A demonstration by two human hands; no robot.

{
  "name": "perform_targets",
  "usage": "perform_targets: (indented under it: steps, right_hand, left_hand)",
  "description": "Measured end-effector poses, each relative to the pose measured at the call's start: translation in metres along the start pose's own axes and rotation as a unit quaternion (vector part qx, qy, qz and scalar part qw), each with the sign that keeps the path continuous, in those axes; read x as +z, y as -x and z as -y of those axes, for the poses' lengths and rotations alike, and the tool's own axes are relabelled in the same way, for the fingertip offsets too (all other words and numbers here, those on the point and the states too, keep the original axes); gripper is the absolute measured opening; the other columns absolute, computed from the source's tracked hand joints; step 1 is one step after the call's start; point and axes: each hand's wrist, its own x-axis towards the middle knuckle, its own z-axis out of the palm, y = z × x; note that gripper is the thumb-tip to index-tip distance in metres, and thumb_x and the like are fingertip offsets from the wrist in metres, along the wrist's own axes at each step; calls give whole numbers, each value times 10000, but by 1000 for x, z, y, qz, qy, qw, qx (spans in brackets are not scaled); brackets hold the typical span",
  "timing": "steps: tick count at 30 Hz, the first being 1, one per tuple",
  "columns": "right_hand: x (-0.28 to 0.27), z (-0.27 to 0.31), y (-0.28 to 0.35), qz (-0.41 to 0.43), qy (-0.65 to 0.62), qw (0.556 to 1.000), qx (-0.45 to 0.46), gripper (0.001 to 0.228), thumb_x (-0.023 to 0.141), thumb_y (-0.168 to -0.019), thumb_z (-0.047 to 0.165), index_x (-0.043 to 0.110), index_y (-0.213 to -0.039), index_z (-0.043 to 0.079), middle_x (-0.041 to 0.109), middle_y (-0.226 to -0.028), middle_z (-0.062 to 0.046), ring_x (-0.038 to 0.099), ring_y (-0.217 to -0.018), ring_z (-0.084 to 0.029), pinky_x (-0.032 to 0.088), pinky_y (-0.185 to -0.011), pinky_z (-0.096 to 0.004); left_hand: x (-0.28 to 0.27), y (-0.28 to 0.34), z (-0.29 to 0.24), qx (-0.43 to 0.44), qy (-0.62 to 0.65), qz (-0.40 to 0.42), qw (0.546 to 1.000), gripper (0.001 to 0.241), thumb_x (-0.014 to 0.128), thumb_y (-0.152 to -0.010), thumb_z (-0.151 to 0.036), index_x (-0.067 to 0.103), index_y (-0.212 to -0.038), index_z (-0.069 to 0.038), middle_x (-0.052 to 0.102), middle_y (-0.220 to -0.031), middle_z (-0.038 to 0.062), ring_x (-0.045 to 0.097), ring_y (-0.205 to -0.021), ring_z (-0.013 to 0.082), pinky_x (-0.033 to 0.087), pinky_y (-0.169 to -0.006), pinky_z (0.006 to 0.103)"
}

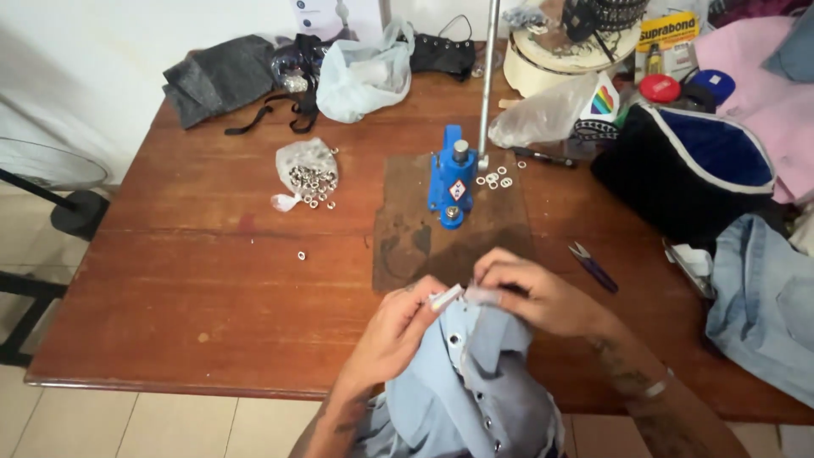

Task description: Attaching metal grommets to a denim garment using a manual hand press

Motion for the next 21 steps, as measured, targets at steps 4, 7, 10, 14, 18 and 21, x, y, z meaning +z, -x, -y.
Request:
perform_targets:
  steps: [4, 7, 10, 14, 18, 21]
  right_hand:
    - [-7, -35, 2, -171, -89, 977, 86, 266, 613, -1282, 228, 807, -1244, 50, 742, -1334, -58, 703, -1262, -172, 535, -1180, -363]
    - [11, -94, -12, -252, -123, 948, 152, 269, 632, -1305, 298, 783, -1307, 75, 691, -1174, -38, 645, -1116, -230, 557, -1086, -415]
    - [7, -109, -34, -312, -84, 918, 232, 308, 659, -1291, 416, 801, -1336, 146, 713, -1095, -66, 664, -1013, -272, 560, -952, -428]
    - [6, -116, -57, -338, -42, 909, 239, 340, 583, -1321, 454, 781, -1254, 186, 654, -939, -61, 647, -891, -285, 516, -799, -433]
    - [-4, -130, -74, -346, -11, 911, 224, 283, 593, -1320, 404, 769, -1267, 188, 649, -945, -81, 630, -892, -288, 505, -802, -441]
    - [-5, -149, -76, -343, -12, 914, 217, 255, 587, -1319, 336, 764, -1305, 152, 687, -1013, -128, 658, -988, -325, 566, -899, -482]
  left_hand:
    - [-14, -30, 6, -49, -41, -35, 997, 248, 572, -1280, -255, 747, -1203, -97, 765, -956, 134, 763, -913, 302, 595, -888, 491]
    - [-14, -48, 28, -99, -28, -62, 993, 227, 620, -1265, -194, 749, -1188, -24, 778, -928, 319, 770, -897, 461, 626, -892, 602]
    - [-13, -68, 58, -142, -28, -88, 986, 259, 597, -1276, -237, 710, -1190, -21, 769, -963, 370, 750, -910, 532, 594, -903, 639]
    - [-17, -84, 93, -176, -30, -115, 977, 292, 564, -1286, -278, 697, -1184, -39, 780, -1068, 410, 773, -1100, 652, 599, -996, 685]
    - [-19, -101, 95, -182, -26, -128, 975, 313, 548, -1291, -306, 692, -1186, -49, 793, -1078, 385, 783, -1115, 612, 596, -1013, 667]
    - [-19, -105, 80, -188, -39, -126, 973, 329, 547, -1290, -337, 713, -1215, -63, 800, -1101, 385, 784, -1153, 637, 593, -1012, 687]
